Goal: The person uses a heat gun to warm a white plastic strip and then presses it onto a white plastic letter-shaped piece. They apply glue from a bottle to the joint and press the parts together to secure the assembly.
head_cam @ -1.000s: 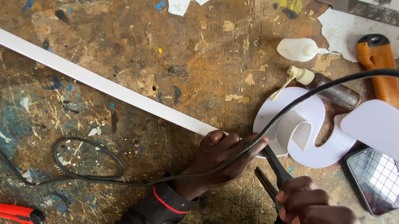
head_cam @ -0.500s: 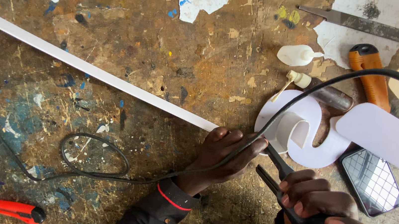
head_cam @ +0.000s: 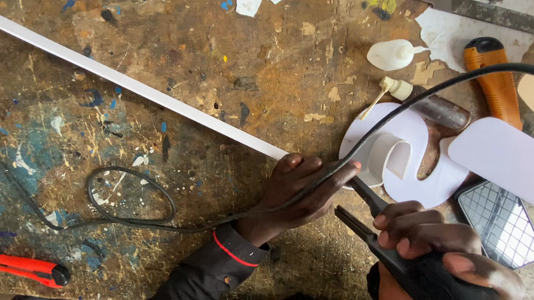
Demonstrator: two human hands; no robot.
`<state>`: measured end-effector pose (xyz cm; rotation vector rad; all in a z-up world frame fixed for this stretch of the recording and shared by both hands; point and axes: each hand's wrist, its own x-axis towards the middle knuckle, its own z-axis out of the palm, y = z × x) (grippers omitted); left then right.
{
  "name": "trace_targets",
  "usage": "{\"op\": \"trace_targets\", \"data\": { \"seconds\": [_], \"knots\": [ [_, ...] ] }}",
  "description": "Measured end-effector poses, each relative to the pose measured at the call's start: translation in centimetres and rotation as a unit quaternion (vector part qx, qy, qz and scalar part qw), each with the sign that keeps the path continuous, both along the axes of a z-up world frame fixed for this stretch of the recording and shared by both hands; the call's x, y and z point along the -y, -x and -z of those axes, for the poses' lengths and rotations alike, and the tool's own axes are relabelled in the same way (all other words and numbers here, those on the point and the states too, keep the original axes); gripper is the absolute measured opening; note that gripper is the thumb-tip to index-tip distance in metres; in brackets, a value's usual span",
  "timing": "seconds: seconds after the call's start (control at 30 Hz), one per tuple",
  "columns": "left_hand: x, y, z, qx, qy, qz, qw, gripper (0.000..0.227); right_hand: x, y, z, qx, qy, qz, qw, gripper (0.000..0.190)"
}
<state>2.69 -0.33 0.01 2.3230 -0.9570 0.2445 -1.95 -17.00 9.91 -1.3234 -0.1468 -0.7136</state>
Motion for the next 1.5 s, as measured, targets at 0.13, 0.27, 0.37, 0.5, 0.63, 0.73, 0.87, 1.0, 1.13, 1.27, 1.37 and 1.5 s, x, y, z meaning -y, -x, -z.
{"op": "trace_targets", "data": {
  "seconds": [0.13,0.27,0.37,0.5,0.63,0.73,0.87,1.0,1.13,1.27,1.37,1.5],
  "knots": [
    [-0.4,0.2,-0.1,-0.026,-0.006,0.019,0.999,0.066,0.1,1.0,-3.0,-0.146,0.028,-0.011,0.989,0.016],
    [-0.3,0.2,0.4,-0.010,-0.006,0.018,1.000,0.068,-0.3,0.1,-2.9,-0.129,0.026,-0.035,0.991,0.025],
    [-0.1,-0.2,-0.1,0.010,0.022,0.007,1.000,0.047,-0.1,-0.2,-2.6,-0.140,0.022,-0.020,0.990,0.012],
    [-0.4,-0.8,-1.2,-0.004,0.037,0.016,0.999,0.044,-0.3,0.3,-2.2,-0.146,0.023,0.001,0.989,0.014],
    [-0.4,-0.7,-1.0,-0.003,0.028,0.019,0.999,0.044,0.7,0.5,-0.6,-0.129,0.036,0.002,0.991,0.021],
    [-0.3,-0.6,-0.9,-0.007,0.030,0.014,0.999,0.046,1.8,0.6,0.4,-0.092,0.012,-0.050,0.994,0.016],
    [-0.2,-0.5,-0.5,0.003,0.022,0.014,1.000,0.047,-0.6,-0.1,-0.8,-0.124,0.009,0.030,0.992,0.007],
    [-0.2,-0.4,-0.3,0.001,0.011,0.013,1.000,0.048,-0.8,-0.1,-1.1,-0.152,0.001,0.039,0.988,0.012],
    [-0.3,-0.2,0.0,-0.022,0.019,0.012,1.000,0.051,-0.3,0.6,-0.5,-0.112,0.014,-0.020,0.993,0.009],
    [0.4,0.3,1.3,-0.023,0.042,-0.001,0.999,0.046,-0.3,0.2,-0.8,-0.115,0.034,-0.037,0.992,0.006],
    [0.5,1.2,2.9,-0.037,0.004,0.000,0.999,0.056,0.1,0.7,-0.3,-0.136,0.032,-0.033,0.990,0.009],
    [0.3,0.5,0.7,-0.029,0.044,-0.028,0.998,0.049,-1.8,-0.1,-0.7,-0.113,0.084,-0.002,0.990,0.016]
  ]
}}
